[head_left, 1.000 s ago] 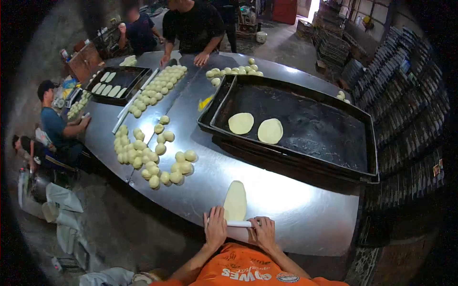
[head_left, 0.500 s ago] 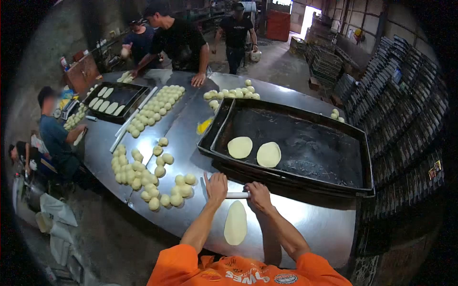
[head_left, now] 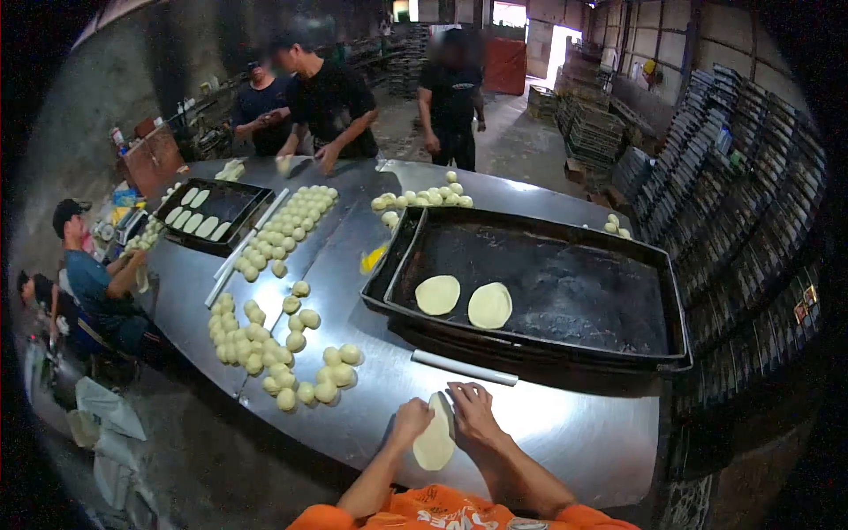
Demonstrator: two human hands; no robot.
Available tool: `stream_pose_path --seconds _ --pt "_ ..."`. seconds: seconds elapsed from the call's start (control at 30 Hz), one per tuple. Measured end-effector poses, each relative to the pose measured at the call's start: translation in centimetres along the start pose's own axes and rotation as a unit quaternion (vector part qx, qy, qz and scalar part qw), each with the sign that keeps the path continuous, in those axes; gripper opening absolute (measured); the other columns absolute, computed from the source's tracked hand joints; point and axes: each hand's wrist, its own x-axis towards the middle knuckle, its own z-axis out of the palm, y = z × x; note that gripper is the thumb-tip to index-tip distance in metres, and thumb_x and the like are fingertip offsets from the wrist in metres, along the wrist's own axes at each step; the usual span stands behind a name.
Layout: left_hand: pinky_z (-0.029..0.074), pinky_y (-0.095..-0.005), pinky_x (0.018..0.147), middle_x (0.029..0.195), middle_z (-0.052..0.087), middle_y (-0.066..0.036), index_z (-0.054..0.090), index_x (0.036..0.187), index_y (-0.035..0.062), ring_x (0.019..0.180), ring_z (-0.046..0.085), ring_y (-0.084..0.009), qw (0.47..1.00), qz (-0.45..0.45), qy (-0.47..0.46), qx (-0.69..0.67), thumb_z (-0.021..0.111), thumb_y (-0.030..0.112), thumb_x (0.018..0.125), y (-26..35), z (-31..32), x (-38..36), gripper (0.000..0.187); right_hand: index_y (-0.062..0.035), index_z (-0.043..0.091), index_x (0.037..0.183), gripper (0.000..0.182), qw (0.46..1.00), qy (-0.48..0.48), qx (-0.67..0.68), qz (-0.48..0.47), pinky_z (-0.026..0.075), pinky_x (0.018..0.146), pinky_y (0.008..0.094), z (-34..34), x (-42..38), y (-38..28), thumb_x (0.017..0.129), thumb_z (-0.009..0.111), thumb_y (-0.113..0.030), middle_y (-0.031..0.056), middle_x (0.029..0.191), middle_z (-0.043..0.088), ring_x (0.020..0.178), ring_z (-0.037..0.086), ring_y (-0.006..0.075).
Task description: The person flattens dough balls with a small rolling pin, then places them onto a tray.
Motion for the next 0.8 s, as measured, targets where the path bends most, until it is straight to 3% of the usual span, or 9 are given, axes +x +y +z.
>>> stream_pose_path --seconds 0.27,0.3,0.33,0.4,0.43,0.5,0.6,0.67,0.8 --pt "0.054 -0.0305 0.082 0.105 0.068 -0.009 0.062 0.120 -0.0014 0.098 0.064 -0.0162 0.939 0.062 -0.254 -0.223 0.062 0.028 0.099 -1.2 -2.7 -5.3 0.036 -0.0098 0.062 0.125 0.040 0.990 -0.101 0.084 -0.050 0.041 0.101 0.0452 0.5 -2.1 1.4 0.090 0.069 -0.027 0.0101 0.117 0.065 0.114 0.054 0.0282" --pt "0.054 -0.0304 0.084 0.110 0.067 -0.010 0.058 0.125 -0.0018 0.101 0.065 -0.0167 0.901 0.000 -0.211 -0.380 0.060 0.027 0.100 -2.0 -1.9 -6.0 0.038 -0.0094 0.065 0.114 0.027 0.929 -0.192 0.306 0.078 0.049 0.088 0.0361 0.5 -2.0 1.4 0.094 0.068 -0.027 0.0042 0.100 0.067 0.096 0.060 0.0177" --pt "0.055 -0.0302 0.087 0.115 0.065 -0.010 0.053 0.129 -0.0023 0.103 0.065 -0.0172 0.834 -0.064 -0.159 -0.524 0.058 0.026 0.101 -2.9 -1.2 -6.5 0.040 -0.0094 0.065 0.114 0.027 0.926 -0.192 0.315 0.084 0.049 0.088 0.0361 0.6 -2.8 1.2 0.094 0.068 -0.027 0.0042 0.100 0.067 0.096 0.060 0.0177" --pt "0.056 -0.0327 0.089 0.122 0.063 -0.011 0.046 0.134 -0.0020 0.107 0.065 -0.0195 0.783 -0.029 -0.187 -0.592 0.056 0.024 0.102 -3.4 -0.4 -7.0 0.042 -0.0080 0.062 0.113 0.029 0.661 -0.204 0.661 0.291 0.051 0.079 0.0382 -0.5 -4.5 -0.3 0.099 0.063 -0.033 0.0011 0.100 0.063 0.080 0.059 0.0171" --pt "0.054 -0.0325 0.092 0.121 0.062 -0.011 0.048 0.131 -0.0016 0.109 0.063 -0.0193 0.768 -0.042 -0.168 -0.617 0.059 0.024 0.101 -2.4 -0.4 -6.9 0.041 -0.0050 0.061 0.108 0.031 0.630 -0.192 0.688 0.305 0.050 0.078 0.0347 -3.2 -4.2 -2.3 0.100 0.061 -0.035 -0.0010 0.096 0.059 0.083 0.056 0.0119" --pt "0.052 -0.0315 0.094 0.118 0.062 -0.010 0.053 0.126 -0.0009 0.112 0.061 -0.0171 0.761 -0.015 -0.174 -0.625 0.062 0.025 0.099 -0.4 -1.1 -5.2 0.039 -0.0049 0.061 0.108 0.031 0.646 -0.144 0.675 0.327 0.050 0.077 0.0322 -7.7 -3.5 -4.4 0.101 0.060 -0.035 -0.0002 0.095 0.059 0.083 0.056 0.0111" --pt "0.050 -0.0296 0.088 0.112 0.064 -0.006 0.063 0.119 0.0011 0.103 0.061 -0.0142 0.877 0.022 -0.155 -0.454 0.064 0.026 0.098 9.6 -6.2 -2.9 0.033 -0.0065 0.063 0.106 0.029 0.761 -0.016 0.584 0.281 0.049 0.076 0.0256 -12.2 -1.7 -1.9 0.102 0.057 -0.035 -0.0008 0.094 0.059 0.084 0.055 0.0085" --pt "0.050 -0.0274 0.077 0.100 0.066 -0.003 0.066 0.115 -0.0009 0.089 0.060 -0.0104 0.906 0.216 -0.163 -0.324 0.061 0.027 0.100 15.0 -8.1 1.3 0.032 -0.0070 0.064 0.103 0.029 0.846 0.031 0.496 0.196 0.049 0.076 0.0253 -17.2 0.7 1.0 0.102 0.056 -0.035 -0.0013 0.093 0.059 0.084 0.056 0.0088" --pt "0.046 -0.0251 0.073 0.093 0.059 0.001 0.065 0.109 -0.0008 0.084 0.053 -0.0073 0.891 0.350 -0.150 -0.246 0.058 0.031 0.101 24.7 -7.4 9.2 0.033 -0.0063 0.062 0.101 0.037 0.805 0.094 0.533 0.244 0.050 0.073 0.0280 -24.4 4.9 6.2 0.104 0.050 -0.041 0.0000 0.089 0.060 0.083 0.058 0.0113"
